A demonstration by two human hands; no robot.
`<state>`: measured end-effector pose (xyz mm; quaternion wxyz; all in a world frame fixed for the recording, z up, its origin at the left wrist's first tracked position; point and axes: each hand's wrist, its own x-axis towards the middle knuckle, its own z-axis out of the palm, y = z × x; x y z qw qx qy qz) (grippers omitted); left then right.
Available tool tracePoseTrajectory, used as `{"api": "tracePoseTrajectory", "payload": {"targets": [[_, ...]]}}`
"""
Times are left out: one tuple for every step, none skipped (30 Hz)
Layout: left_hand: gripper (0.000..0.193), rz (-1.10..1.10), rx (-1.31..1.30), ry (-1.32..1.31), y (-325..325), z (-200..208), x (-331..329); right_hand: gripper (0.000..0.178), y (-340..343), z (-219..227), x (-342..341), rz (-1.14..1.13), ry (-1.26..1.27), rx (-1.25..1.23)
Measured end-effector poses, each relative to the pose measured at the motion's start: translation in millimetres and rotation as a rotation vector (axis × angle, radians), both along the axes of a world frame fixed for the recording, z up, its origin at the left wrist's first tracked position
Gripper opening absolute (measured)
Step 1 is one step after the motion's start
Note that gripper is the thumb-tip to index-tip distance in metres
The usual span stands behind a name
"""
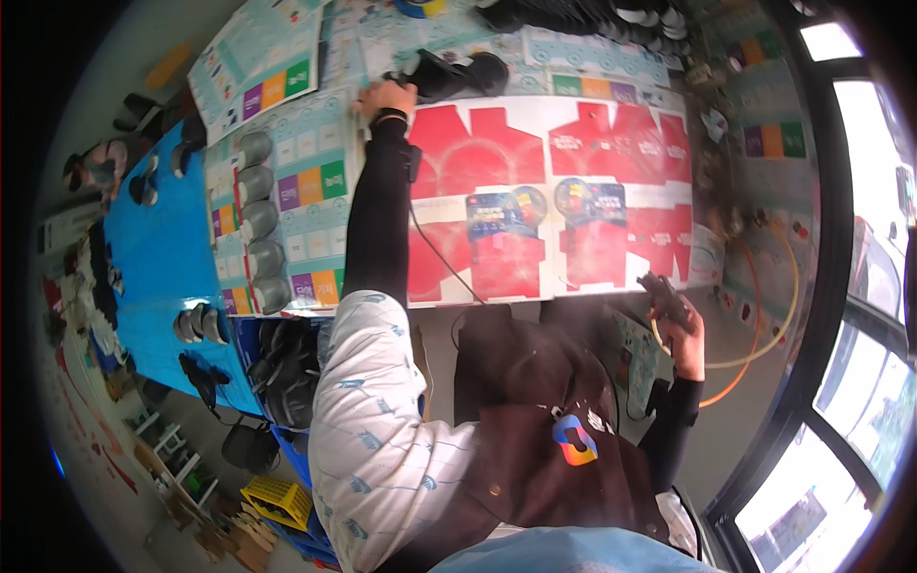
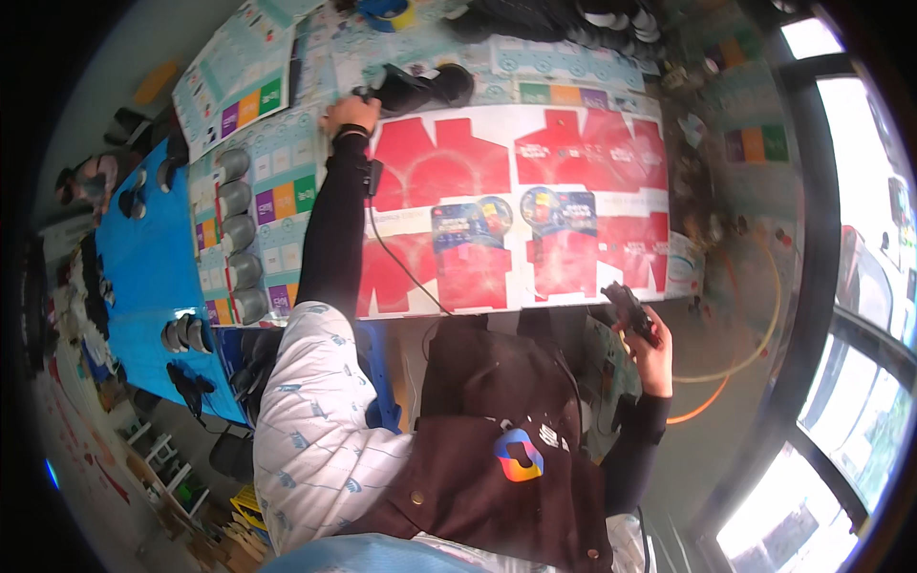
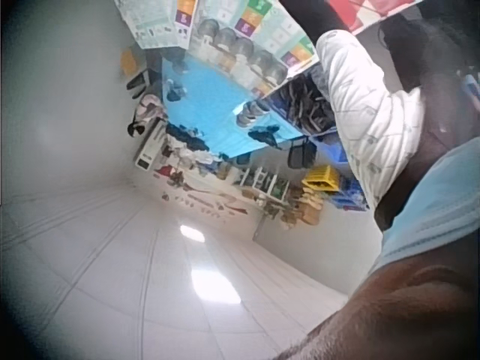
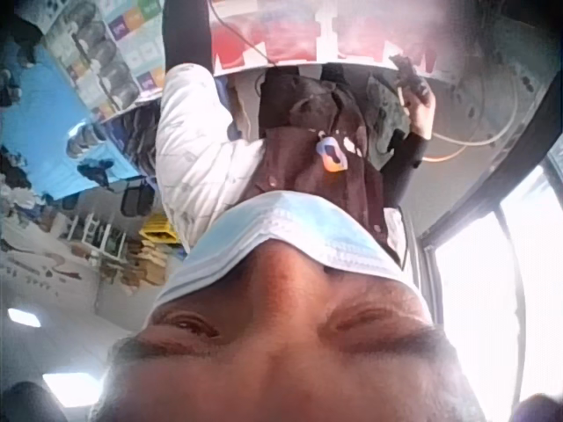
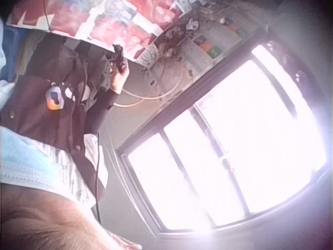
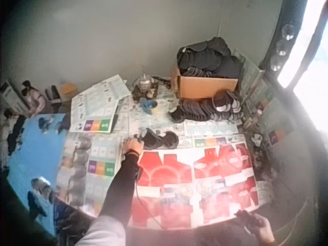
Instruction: Applying adhesive to shoe components using a small brush or applicator tool and organizing them on the workspace.
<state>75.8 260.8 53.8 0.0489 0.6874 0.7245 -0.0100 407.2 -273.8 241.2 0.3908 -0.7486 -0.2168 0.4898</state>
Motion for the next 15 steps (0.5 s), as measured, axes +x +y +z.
{"api": "tracePoseTrajectory", "payload": {"targets": [[0.053,0.048,0.053,0.006,6.5,0.8,-11.1,0.034,3.8,1.7,0.4,0.001,0.014,-0.014],[0.053,0.075,0.01,-0.011,2.1,7.1,-31.7,0.033,4.5,-4.5,5.3,0.035,0.018,-0.001],[0.053,0.053,0.067,-0.094,-9.6,24.3,-29.3,0.031,-0.9,-5.5,10.8,0.066,-0.008,0.017],[0.051,-0.025,0.107,-0.113,-27.0,31.2,-42.4,0.031,-0.4,-10.1,17.4,0.056,0.03,0.024],[0.047,-0.147,0.094,-0.229,-50.4,44.3,-29.1,0.032,-6.5,-14.7,24.2,0.017,0.047,0.05],[0.042,-0.269,0.161,-0.219,-90.4,61.5,-2.6,0.032,-11.5,-16.3,30.8,-0.02,0.035,0.039],[0.035,-0.437,0.272,-0.273,-131.7,64.3,-2.2,0.033,-10.3,-17.9,35.9,-0.016,0.035,0.035],[0.031,-0.443,0.191,-0.393,-182.2,76.1,8.7,0.033,-8.5,-20.3,41.2,-0.011,0.04,0.031],[0.028,-0.509,0.191,-0.4,-229.3,83.8,14.6,0.033,-3.1,-23.3,46.1,0.011,0.056,0.03],[0.025,-0.476,0.096,-0.323,-273.7,87.3,32.1,0.034,1.9,-26.8,52.1,0.026,0.077,0.03],[0.021,-0.475,0.118,-0.288,-312.5,72.5,42.4,0.035,10.1,-33.0,56.8,0.049,0.103,0.034],[0.02,-0.545,0.2,-0.228,-343.0,60.6,53.3,0.037,15.8,-46.2,59.2,0.045,0.089,0.111],[0.019,-0.514,0.236,-0.22,-368.6,48.8,68.2,0.037,22.6,-50.4,65.0,0.066,0.103,0.107],[0.018,-0.543,0.208,-0.232,-384.0,39.4,76.9,0.037,29.4,-53.9,72.0,0.135,0.107,0.078],[0.022,-0.546,0.172,-0.193,-398.0,39.2,86.0,0.037,36.1,-58.4,78.1,0.206,0.111,0.049]]}}
